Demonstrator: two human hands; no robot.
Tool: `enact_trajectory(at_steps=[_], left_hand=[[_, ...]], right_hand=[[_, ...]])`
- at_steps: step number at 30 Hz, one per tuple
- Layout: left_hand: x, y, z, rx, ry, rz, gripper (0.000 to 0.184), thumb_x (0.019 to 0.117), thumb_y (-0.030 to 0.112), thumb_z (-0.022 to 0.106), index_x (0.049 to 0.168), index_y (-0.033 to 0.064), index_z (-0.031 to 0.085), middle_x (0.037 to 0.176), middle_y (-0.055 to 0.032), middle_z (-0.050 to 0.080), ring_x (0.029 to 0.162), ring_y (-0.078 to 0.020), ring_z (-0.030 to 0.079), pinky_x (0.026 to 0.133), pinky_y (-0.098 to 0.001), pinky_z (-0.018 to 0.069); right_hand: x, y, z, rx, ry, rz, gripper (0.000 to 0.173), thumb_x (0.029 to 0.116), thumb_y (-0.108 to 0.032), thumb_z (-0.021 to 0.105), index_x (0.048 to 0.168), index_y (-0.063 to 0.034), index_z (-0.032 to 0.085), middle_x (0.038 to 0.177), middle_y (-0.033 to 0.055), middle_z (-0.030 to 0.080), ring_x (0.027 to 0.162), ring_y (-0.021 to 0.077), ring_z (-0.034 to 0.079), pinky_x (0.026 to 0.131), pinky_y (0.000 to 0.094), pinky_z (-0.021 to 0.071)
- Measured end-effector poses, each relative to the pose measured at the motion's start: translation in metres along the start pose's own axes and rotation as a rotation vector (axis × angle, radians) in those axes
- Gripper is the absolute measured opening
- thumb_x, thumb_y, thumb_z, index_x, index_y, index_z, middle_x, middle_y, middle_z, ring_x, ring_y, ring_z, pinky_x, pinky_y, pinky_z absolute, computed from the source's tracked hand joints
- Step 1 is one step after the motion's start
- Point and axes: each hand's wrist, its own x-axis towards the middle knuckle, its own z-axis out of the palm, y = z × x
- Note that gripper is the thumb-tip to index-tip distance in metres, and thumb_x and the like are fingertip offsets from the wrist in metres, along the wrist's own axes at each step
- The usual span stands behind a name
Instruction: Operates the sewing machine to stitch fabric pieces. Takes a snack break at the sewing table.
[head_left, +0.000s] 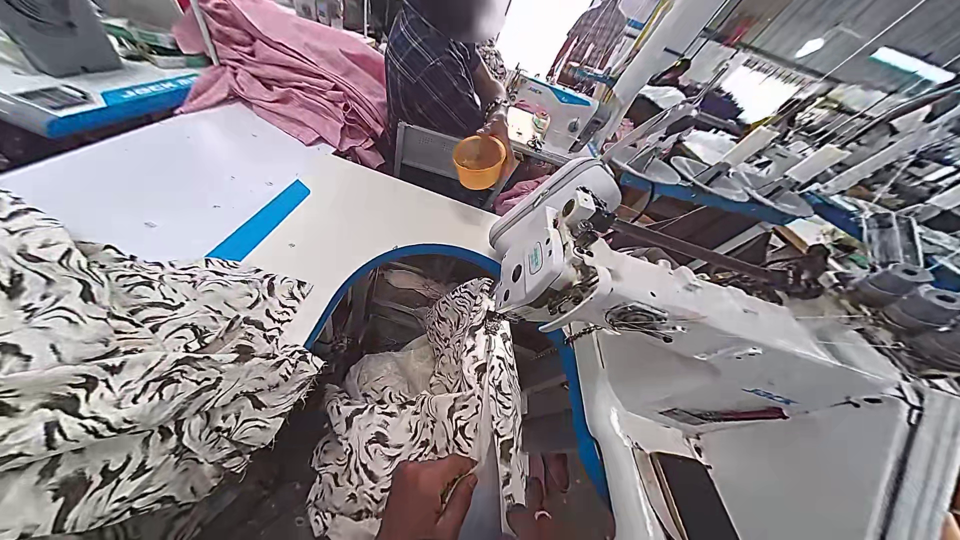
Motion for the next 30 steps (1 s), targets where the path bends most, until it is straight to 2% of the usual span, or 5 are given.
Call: enact_trajectory(at_steps=[7, 10, 15, 19, 30], left_hand=[[0.008, -0.008, 0.008, 0.028, -0.056, 0.082, 0.022, 0.0918, 0.01, 0.054, 0.076, -0.0001, 0.066, 0.055, -0.0104, 0.058, 0.047, -0.0216, 0.057, 0.046, -0.0399, 0.0431], [0.008, -0.012, -0.012, -0.131, -0.176, 0.029, 0.024, 0.0998, 0.01, 0.055, 0.101, -0.0052, 0.074, 0.07, -0.0152, 0.069, 0.059, -0.0236, 0.066, 0.059, -0.0428, 0.0534], [0.044, -0.024, -0.099, 0.383, 0.037, 0.171, 0.036, 0.0947, 0.026, 0.066, 0.123, 0.0049, 0.073, 0.109, -0.0141, 0.075, 0.1, -0.0323, 0.073, 0.083, -0.0532, 0.0592], [0.122, -0.059, -0.213, 0.761, 0.006, 0.143, 0.039, 0.0952, 0.025, 0.07, 0.125, -0.0006, 0.07, 0.116, -0.0276, 0.068, 0.116, -0.0503, 0.061, 0.09, -0.0685, 0.049], [0.159, -0.157, -0.278, 0.522, 0.074, -0.133, 0.04, 0.1009, 0.026, 0.063, 0.127, -0.0033, 0.066, 0.122, -0.0265, 0.067, 0.118, -0.0462, 0.06, 0.1, -0.0644, 0.0433]], right_hand=[[0.012, -0.027, 0.018, -0.304, -0.035, -0.134, 0.014, 0.0886, 0.0, 0.061, 0.088, 0.0073, 0.072, 0.08, 0.0237, 0.069, 0.07, 0.0379, 0.072, 0.058, 0.0474, 0.0578], [0.031, -0.041, -0.004, -0.319, -0.155, -0.128, 0.018, 0.0944, -0.006, 0.063, 0.103, 0.0042, 0.075, 0.099, 0.027, 0.073, 0.091, 0.0455, 0.073, 0.072, 0.0578, 0.0572], [0.12, -0.071, -0.084, -0.259, 0.68, -0.337, 0.028, 0.0974, -0.025, 0.06, 0.08, -0.0072, 0.073, 0.067, 0.0042, 0.065, 0.055, 0.0122, 0.058, 0.048, 0.0281, 0.0436], [0.264, -0.113, -0.144, -0.264, 0.371, -0.217, 0.03, 0.0983, -0.03, 0.066, 0.117, -0.008, 0.076, 0.134, 0.0181, 0.066, 0.127, 0.0392, 0.058, 0.103, 0.0639, 0.0418], [0.49, -0.04, -0.115, -0.247, 0.511, 0.46, 0.059, 0.0933, -0.022, 0.067, 0.142, 0.0079, 0.05, 0.134, 0.0328, 0.059, 0.126, 0.0504, 0.057, 0.1, 0.0687, 0.045]])
